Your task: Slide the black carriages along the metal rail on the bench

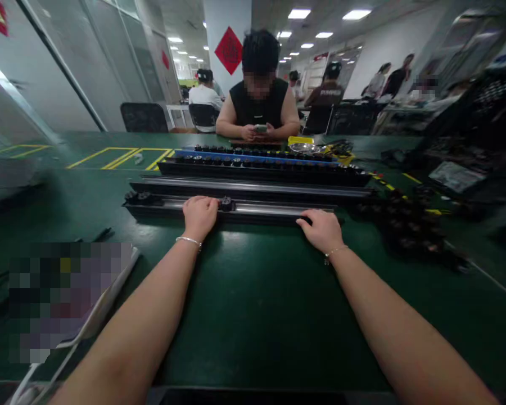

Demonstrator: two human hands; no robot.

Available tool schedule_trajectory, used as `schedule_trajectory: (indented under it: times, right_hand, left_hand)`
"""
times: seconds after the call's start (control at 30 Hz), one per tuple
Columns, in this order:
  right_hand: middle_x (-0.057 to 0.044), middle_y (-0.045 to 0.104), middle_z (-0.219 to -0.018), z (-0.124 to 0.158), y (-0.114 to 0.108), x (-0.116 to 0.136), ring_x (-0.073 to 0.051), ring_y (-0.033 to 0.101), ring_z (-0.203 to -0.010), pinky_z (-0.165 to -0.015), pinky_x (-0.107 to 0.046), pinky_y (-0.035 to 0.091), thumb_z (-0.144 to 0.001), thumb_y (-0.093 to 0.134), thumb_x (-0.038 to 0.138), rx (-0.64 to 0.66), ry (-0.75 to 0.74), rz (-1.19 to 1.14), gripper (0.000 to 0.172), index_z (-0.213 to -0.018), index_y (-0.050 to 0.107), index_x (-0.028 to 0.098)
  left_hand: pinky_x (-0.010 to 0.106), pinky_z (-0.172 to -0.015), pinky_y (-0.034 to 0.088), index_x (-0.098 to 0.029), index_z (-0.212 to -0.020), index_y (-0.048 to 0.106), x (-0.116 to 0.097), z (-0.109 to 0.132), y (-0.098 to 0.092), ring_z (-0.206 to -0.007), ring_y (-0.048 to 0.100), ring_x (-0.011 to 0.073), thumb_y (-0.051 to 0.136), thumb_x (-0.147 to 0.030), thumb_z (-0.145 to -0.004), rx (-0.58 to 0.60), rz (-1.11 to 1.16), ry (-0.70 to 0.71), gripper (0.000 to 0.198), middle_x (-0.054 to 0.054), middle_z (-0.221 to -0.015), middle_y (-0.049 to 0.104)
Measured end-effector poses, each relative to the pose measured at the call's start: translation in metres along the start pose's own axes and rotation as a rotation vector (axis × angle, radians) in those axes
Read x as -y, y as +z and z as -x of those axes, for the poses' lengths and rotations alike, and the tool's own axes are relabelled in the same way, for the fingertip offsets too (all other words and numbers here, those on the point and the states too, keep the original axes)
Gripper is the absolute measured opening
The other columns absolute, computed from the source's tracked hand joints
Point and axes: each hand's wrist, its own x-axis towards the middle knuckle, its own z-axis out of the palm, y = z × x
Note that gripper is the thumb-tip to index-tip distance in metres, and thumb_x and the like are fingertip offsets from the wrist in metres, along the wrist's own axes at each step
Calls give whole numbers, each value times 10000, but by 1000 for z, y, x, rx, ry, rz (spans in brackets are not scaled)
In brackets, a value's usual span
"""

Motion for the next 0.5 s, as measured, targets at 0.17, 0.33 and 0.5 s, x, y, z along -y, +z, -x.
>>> schedule_trajectory:
  times: [0.17,0.33,0.5]
  right_hand:
    - [-53,686,-971,0,-1,0,-212,589,-913,-788,-341,363,-837,497,348,7,11,3,232,-889,666,198]
    - [-51,686,-957,0,-2,1,-215,587,-925,-781,-345,352,-838,495,343,15,24,4,235,-906,663,194]
    - [-49,686,-958,-1,-2,2,-214,585,-925,-781,-343,349,-837,491,347,15,26,-2,237,-908,662,198]
  left_hand:
    - [358,-890,388,-218,-799,742,1,0,-2,-969,594,210,398,-301,-834,7,34,27,355,50,-897,720]
    - [381,-926,373,-240,-804,743,-1,0,-1,-989,589,215,413,-301,-835,10,91,54,337,35,-878,721]
    - [384,-937,368,-248,-797,744,0,0,1,-1003,585,213,417,-306,-835,8,119,87,334,38,-866,716]
